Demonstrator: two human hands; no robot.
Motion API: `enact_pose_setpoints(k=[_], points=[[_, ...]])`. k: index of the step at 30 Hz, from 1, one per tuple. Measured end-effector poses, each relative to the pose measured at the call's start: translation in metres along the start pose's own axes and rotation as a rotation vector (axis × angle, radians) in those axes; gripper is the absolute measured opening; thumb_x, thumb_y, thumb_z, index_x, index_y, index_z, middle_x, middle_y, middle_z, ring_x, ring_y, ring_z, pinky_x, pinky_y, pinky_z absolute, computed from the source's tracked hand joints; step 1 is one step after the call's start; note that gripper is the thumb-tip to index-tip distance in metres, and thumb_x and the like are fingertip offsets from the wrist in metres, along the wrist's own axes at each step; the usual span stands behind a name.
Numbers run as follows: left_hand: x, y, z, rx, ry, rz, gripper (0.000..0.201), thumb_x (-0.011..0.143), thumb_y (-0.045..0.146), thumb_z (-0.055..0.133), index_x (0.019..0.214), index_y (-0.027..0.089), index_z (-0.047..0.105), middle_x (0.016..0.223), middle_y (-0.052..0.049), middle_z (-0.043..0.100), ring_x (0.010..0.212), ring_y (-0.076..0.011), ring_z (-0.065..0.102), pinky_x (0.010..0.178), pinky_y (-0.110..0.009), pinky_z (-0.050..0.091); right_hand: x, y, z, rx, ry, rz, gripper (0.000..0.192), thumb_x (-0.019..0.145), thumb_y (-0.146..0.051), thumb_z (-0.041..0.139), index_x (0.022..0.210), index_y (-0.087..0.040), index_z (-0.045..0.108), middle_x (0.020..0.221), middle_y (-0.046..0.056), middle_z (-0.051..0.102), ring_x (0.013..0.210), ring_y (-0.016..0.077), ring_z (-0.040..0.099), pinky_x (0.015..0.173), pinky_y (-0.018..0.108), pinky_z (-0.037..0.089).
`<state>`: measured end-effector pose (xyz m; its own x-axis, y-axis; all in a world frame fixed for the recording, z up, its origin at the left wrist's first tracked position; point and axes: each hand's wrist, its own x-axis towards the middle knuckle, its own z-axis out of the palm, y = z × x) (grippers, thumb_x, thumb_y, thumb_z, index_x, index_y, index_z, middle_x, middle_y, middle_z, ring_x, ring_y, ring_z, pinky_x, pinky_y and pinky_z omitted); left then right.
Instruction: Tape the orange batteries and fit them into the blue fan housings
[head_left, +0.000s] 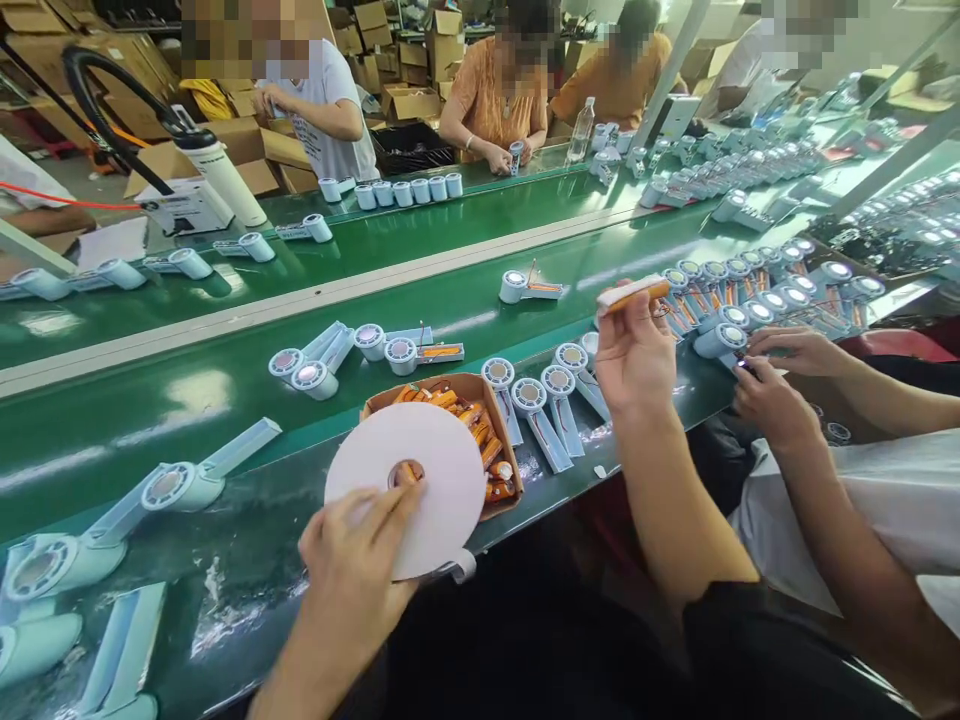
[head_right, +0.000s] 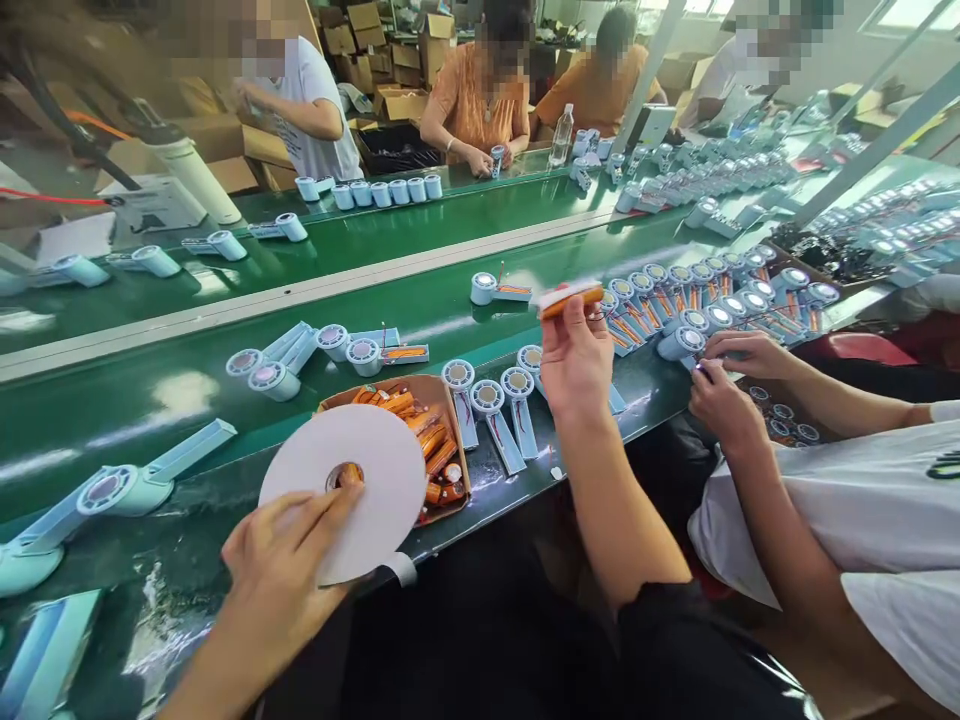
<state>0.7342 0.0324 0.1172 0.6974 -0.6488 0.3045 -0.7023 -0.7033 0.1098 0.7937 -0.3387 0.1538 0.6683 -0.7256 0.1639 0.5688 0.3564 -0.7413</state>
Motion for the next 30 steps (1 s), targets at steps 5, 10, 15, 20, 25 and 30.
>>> enact_pose_setpoints(k=[5, 10, 15, 20, 25, 30], points=[[0.122, -0.071, -0.025, -0.384, -0.375, -0.024, 0.055, 0.093, 0.064, 0.064, 0.140, 0.037, 0.074, 0.141, -0.003, 0.077, 0.128, -0.0316, 0.069, 0.109, -0.045, 0.056, 0.004, -0.012, -0.029, -0.207, -0.215, 0.210, 0.053, 0.068, -0.044, 0.106, 0.110, -0.026, 0.079, 0.098, 0.001, 0.086, 0.086, 0.0177, 0.084, 0.076, 0.025, 0.071], [0.272, -0.119, 0.012, 0.099, -0.515, -0.142, 0.049, 0.098, 0.031, 0.051, 0.140, 0.031, 0.076, 0.160, -0.008, 0.066, 0.145, -0.0365, 0.057, 0.117, -0.053, 0.052, -0.009, -0.017, -0.039, -0.277, -0.245, 0.247, 0.059, 0.065, -0.048, 0.107, 0.114, -0.029, 0.080, 0.096, 0.004, 0.087, 0.082, 0.0237, 0.085, 0.073, 0.034, 0.072], [0.324, -0.135, 0.051, 0.169, -0.706, -0.051, 0.026, 0.082, 0.024, 0.069, 0.102, 0.030, 0.086, 0.129, -0.012, 0.081, 0.119, -0.0353, 0.071, 0.100, -0.046, 0.059, 0.012, -0.027, -0.043, -0.361, -0.280, 0.198, 0.058, 0.070, -0.044, 0.105, 0.121, -0.033, 0.080, 0.094, 0.003, 0.086, 0.081, 0.0265, 0.085, 0.072, 0.041, 0.074], [0.358, -0.130, 0.074, 0.183, -0.680, 0.045, 0.035, 0.084, 0.025, 0.064, 0.112, 0.030, 0.084, 0.140, -0.010, 0.077, 0.133, -0.0308, 0.064, 0.098, -0.035, 0.055, 0.061, 0.009, -0.004, -0.428, -0.430, 0.066, 0.046, 0.069, -0.033, 0.103, 0.110, -0.031, 0.081, 0.095, 0.000, 0.085, 0.096, 0.0258, 0.085, 0.080, 0.041, 0.073], [0.386, -0.129, 0.086, 0.133, -0.750, 0.043, 0.028, 0.082, 0.032, 0.067, 0.103, 0.029, 0.085, 0.116, -0.008, 0.084, 0.106, -0.0268, 0.075, 0.089, -0.032, 0.054, 0.114, 0.091, 0.046, -0.698, -0.706, 0.134, 0.043, 0.076, -0.030, 0.096, 0.116, -0.024, 0.082, 0.092, 0.001, 0.085, 0.088, 0.0202, 0.082, 0.093, 0.041, 0.068], [0.391, -0.133, 0.082, 0.083, -0.759, 0.047, 0.027, 0.089, 0.038, 0.062, 0.106, 0.030, 0.081, 0.116, -0.002, 0.084, 0.107, -0.0233, 0.073, 0.087, -0.029, 0.052, 0.132, 0.143, 0.071, -1.162, -0.929, -0.002, 0.038, 0.093, -0.021, 0.082, 0.131, -0.020, 0.078, 0.099, 0.004, 0.085, 0.093, 0.0173, 0.079, 0.095, 0.032, 0.059]])
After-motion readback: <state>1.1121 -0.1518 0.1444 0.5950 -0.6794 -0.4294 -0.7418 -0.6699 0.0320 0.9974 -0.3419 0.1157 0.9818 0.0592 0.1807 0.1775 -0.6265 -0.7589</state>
